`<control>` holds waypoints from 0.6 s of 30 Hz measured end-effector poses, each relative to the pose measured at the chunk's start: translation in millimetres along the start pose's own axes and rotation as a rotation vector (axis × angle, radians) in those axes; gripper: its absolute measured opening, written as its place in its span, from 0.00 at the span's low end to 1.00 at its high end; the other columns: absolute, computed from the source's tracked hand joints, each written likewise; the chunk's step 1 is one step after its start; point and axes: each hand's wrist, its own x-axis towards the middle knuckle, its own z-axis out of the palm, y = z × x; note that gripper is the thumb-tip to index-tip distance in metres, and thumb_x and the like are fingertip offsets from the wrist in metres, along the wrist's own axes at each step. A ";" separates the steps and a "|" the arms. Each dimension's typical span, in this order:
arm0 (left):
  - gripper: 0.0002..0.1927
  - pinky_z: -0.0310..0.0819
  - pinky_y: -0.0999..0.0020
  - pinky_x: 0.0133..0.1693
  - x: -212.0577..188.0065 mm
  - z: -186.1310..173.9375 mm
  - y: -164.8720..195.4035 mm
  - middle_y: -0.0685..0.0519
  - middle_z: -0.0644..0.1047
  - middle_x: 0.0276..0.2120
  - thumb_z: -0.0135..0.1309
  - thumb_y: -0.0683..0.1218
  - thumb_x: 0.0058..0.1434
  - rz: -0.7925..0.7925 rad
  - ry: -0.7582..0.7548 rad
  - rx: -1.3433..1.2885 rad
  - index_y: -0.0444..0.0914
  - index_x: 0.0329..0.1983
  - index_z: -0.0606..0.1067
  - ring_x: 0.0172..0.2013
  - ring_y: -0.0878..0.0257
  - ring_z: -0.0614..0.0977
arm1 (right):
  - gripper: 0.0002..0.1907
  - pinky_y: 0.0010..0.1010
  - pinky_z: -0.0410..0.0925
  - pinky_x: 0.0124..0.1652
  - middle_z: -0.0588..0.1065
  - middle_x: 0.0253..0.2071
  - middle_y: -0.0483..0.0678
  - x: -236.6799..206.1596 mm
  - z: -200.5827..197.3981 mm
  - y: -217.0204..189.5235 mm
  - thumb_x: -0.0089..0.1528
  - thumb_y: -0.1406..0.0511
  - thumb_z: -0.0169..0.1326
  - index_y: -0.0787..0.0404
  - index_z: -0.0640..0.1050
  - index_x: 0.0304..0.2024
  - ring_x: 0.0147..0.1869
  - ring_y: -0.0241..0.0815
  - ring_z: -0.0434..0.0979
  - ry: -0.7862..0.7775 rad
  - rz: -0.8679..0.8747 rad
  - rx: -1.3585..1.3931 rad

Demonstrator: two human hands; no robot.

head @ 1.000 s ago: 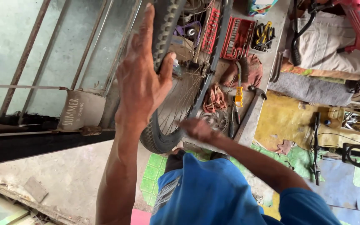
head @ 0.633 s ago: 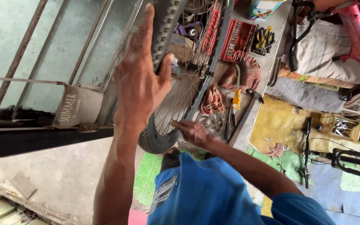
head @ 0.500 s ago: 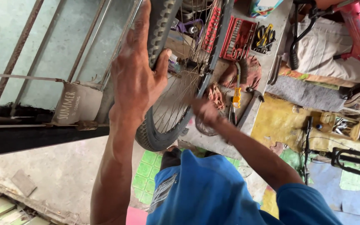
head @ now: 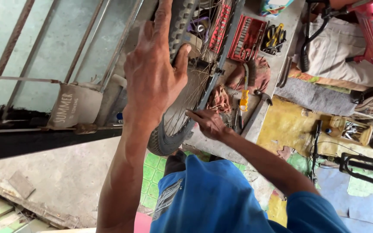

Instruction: The person trues a bicycle wheel by hand, repeatedly bending and adjusting individual spokes to align the rim. The wheel is held vertically and rotated as the person works around the circumference, checking alignment and making small adjustments to the spoke tension.

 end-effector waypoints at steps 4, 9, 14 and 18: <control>0.43 0.82 0.53 0.36 7.8 3.3 -0.1 0.40 0.75 0.50 0.64 0.47 0.69 0.003 -0.003 0.018 0.46 0.78 0.50 0.39 0.46 0.85 | 0.37 0.34 0.74 0.36 0.78 0.35 0.52 17.7 -14.2 44.8 0.56 0.60 0.50 0.49 0.74 0.71 0.35 0.47 0.79 -0.468 0.080 -0.014; 0.42 0.83 0.57 0.35 10.8 7.8 1.2 0.38 0.74 0.50 0.64 0.48 0.68 0.001 0.004 0.046 0.45 0.77 0.51 0.37 0.47 0.85 | 0.25 0.37 0.77 0.48 0.77 0.53 0.50 13.5 -2.0 50.6 0.81 0.56 0.22 0.51 0.71 0.66 0.44 0.47 0.80 0.042 0.030 -0.128; 0.41 0.82 0.55 0.34 9.7 4.9 2.0 0.32 0.73 0.52 0.63 0.48 0.67 0.004 0.024 0.042 0.41 0.75 0.52 0.34 0.46 0.85 | 0.31 0.30 0.70 0.15 0.74 0.58 0.66 -0.3 49.0 -21.8 0.76 0.55 0.17 0.54 0.65 0.73 0.23 0.42 0.73 -0.296 0.231 0.237; 0.42 0.83 0.58 0.35 5.1 3.3 0.4 0.34 0.74 0.54 0.63 0.50 0.71 -0.031 -0.028 0.067 0.41 0.79 0.51 0.36 0.47 0.85 | 0.30 0.29 0.70 0.21 0.75 0.49 0.56 3.2 26.2 5.3 0.74 0.54 0.20 0.50 0.66 0.71 0.28 0.40 0.73 -0.296 0.114 0.163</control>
